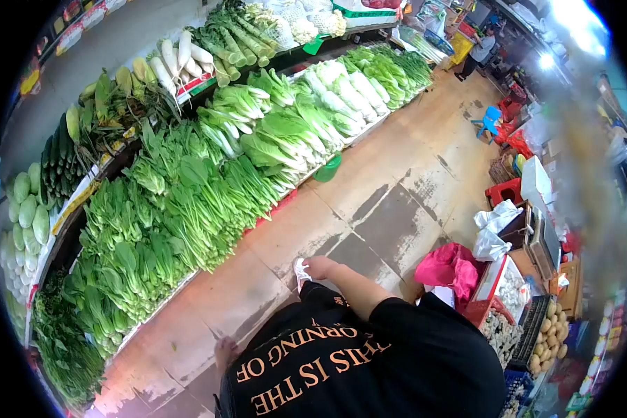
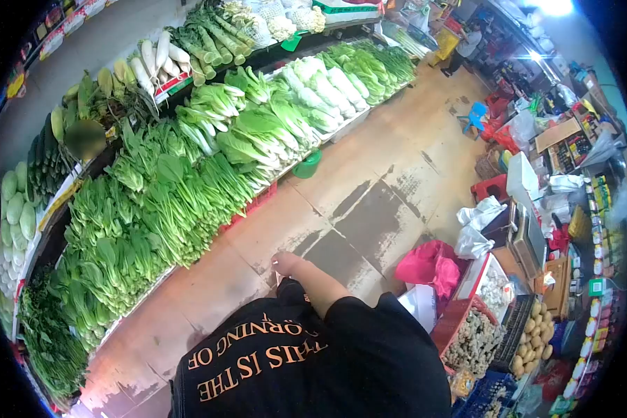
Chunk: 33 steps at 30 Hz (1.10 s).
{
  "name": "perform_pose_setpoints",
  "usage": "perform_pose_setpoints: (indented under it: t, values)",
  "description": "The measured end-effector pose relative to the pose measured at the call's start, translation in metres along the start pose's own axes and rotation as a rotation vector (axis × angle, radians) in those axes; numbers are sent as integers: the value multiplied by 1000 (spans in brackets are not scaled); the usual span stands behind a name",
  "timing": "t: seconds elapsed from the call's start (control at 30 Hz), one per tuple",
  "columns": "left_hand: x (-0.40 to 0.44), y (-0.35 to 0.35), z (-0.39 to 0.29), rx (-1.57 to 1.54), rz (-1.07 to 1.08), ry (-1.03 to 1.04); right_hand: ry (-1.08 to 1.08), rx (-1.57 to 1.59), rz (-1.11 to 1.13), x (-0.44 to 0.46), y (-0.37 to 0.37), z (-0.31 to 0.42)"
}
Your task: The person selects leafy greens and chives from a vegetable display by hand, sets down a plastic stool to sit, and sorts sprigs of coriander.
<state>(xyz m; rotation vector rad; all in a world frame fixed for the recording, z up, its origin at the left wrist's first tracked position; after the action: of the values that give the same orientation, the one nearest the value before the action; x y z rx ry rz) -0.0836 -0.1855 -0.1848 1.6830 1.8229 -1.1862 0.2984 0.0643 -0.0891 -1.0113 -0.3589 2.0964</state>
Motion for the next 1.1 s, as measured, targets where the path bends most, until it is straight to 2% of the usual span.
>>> perform_pose_setpoints:
  t: [0.03, 0.1, 0.17, 0.23, 0.3, 0.33, 0.43, 0.5, 0.53, 0.6, 0.67, 0.77, 0.87, 1.0, 1.1]
  values:
    - [0, -1, -23, -111, 20, 27, 40, 9, -13, -4, 4, -19]
    - [3, -2, -90, -453, 43, 223, 114, 39, -44, -14, 9, -59]
    - [5, -12, -163, -720, -20, 324, 160, -43, -52, -41, -7, -85]
    - [-74, -15, -312, -553, 101, 570, 256, -136, -22, -58, -13, -130]
    - [-144, -9, -415, -439, 83, 758, 342, -216, 16, -69, -12, -186]
    - [-181, 2, -457, -421, 142, 890, 369, -173, -12, -75, -18, -200]
    - [-306, 65, -559, -272, 389, 1310, 410, -29, -98, -95, -39, -222]
    - [-375, 122, -605, -12, 492, 1510, 385, 76, -170, -103, -61, -236]
    - [-401, 156, -626, 40, 594, 1545, 368, 107, -213, -98, -66, -258]
    - [-443, 222, -660, 12, 769, 1825, 333, 163, -299, -81, -76, -325]
    - [-464, 287, -680, 13, 1008, 1857, 412, 305, -355, -113, -100, -357]
    - [-490, 369, -696, 4, 1367, 1774, 525, 512, -472, -170, -171, -387]
    - [-502, 421, -713, -4, 1612, 1635, 494, 440, -556, -209, -197, -459]
    - [-494, 461, -737, -17, 1775, 1470, 717, 493, -615, -270, -192, -553]
    - [-493, 485, -761, -37, 1851, 1407, 836, 704, -694, -293, -163, -593]
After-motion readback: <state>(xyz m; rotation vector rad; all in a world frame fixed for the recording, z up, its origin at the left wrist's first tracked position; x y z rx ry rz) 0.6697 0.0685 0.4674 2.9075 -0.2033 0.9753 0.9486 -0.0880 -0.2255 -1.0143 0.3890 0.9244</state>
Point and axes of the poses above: each hand's wrist, its own x-axis towards the middle knuckle, its own y-axis out of the palm, z = x × y, the point moved 10 cm from there along x, towards the middle knuckle, and after that the axes turned 12 degrees about x, right-handed, at the moved point
